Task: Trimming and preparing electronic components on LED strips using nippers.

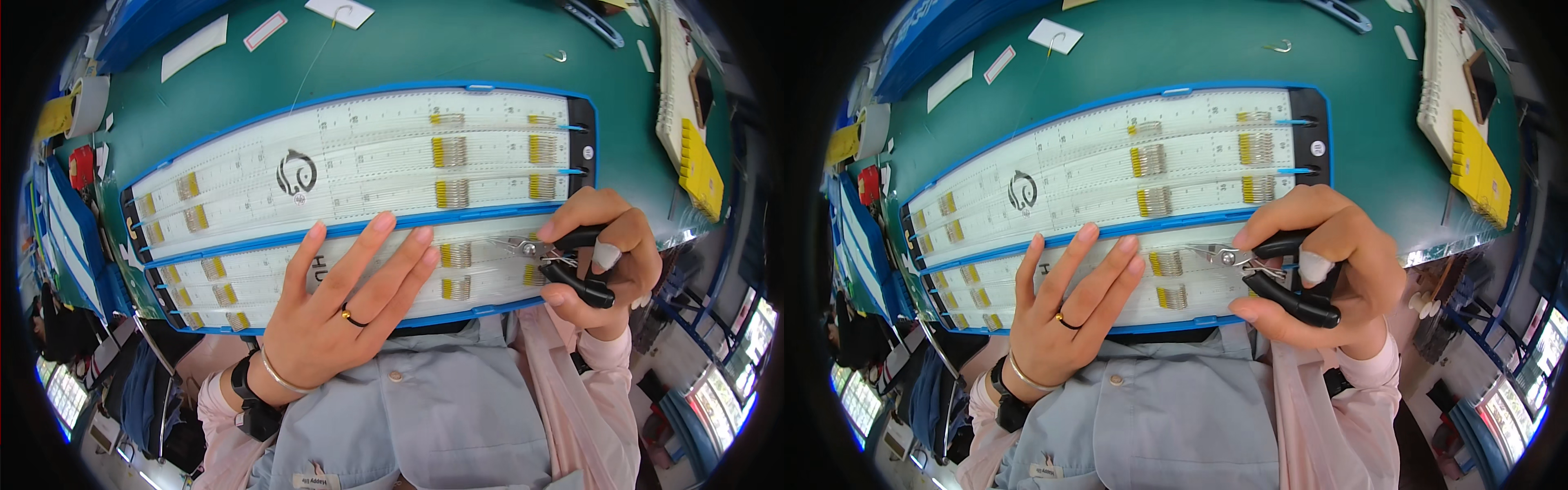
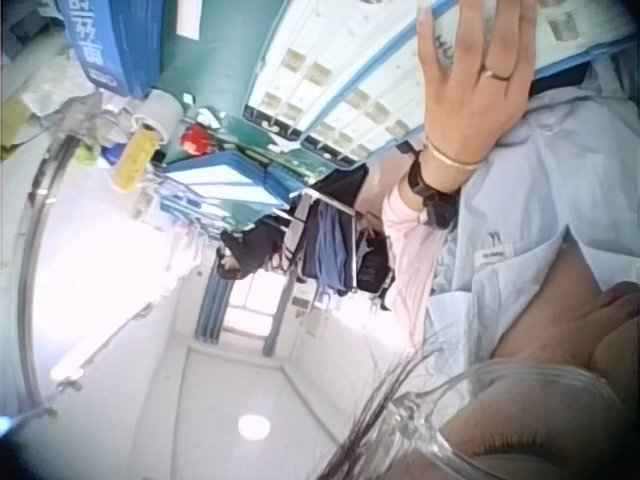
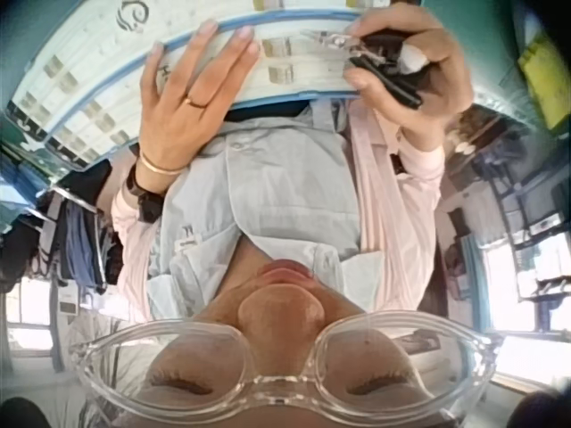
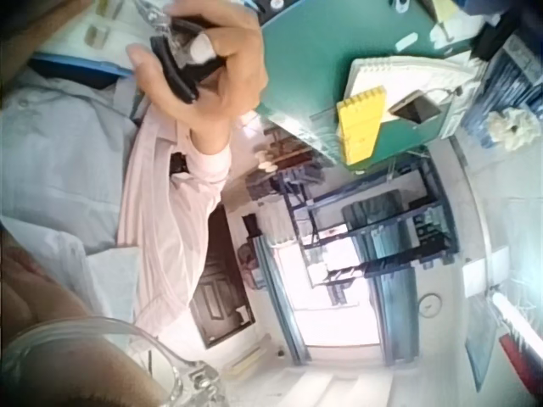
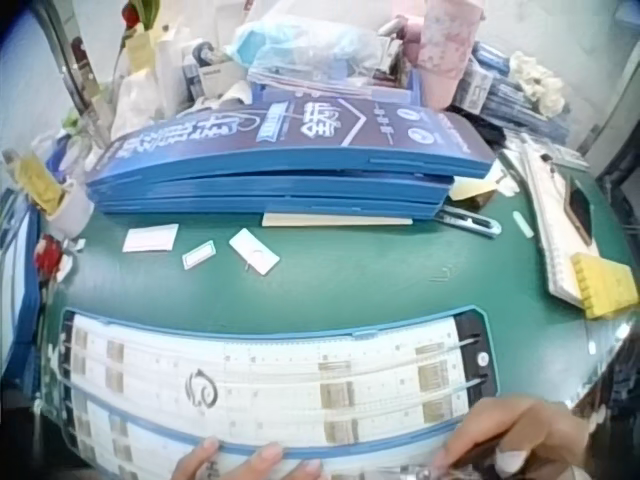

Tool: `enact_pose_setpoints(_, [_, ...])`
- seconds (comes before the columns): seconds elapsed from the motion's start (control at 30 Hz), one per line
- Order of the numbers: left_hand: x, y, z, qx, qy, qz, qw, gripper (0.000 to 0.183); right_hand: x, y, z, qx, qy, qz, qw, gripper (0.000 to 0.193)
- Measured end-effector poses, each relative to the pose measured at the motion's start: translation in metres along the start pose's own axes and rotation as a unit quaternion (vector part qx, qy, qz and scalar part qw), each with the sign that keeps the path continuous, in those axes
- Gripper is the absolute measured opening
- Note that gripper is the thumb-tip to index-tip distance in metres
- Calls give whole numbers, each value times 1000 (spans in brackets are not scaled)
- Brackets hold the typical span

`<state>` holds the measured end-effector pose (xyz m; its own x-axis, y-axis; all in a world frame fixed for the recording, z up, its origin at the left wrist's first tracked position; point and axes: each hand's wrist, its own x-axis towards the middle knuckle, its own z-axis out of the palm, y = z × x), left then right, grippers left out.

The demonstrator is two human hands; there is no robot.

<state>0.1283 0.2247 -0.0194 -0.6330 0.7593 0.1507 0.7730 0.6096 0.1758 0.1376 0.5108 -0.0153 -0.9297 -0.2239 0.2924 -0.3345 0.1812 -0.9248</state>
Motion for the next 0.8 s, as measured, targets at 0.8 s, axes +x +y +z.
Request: enact_pose_setpoints(0.8, [5, 10, -28, -46, -62, 38, 996, 86, -8, -21, -84, -591, 107, 85, 795, 45])
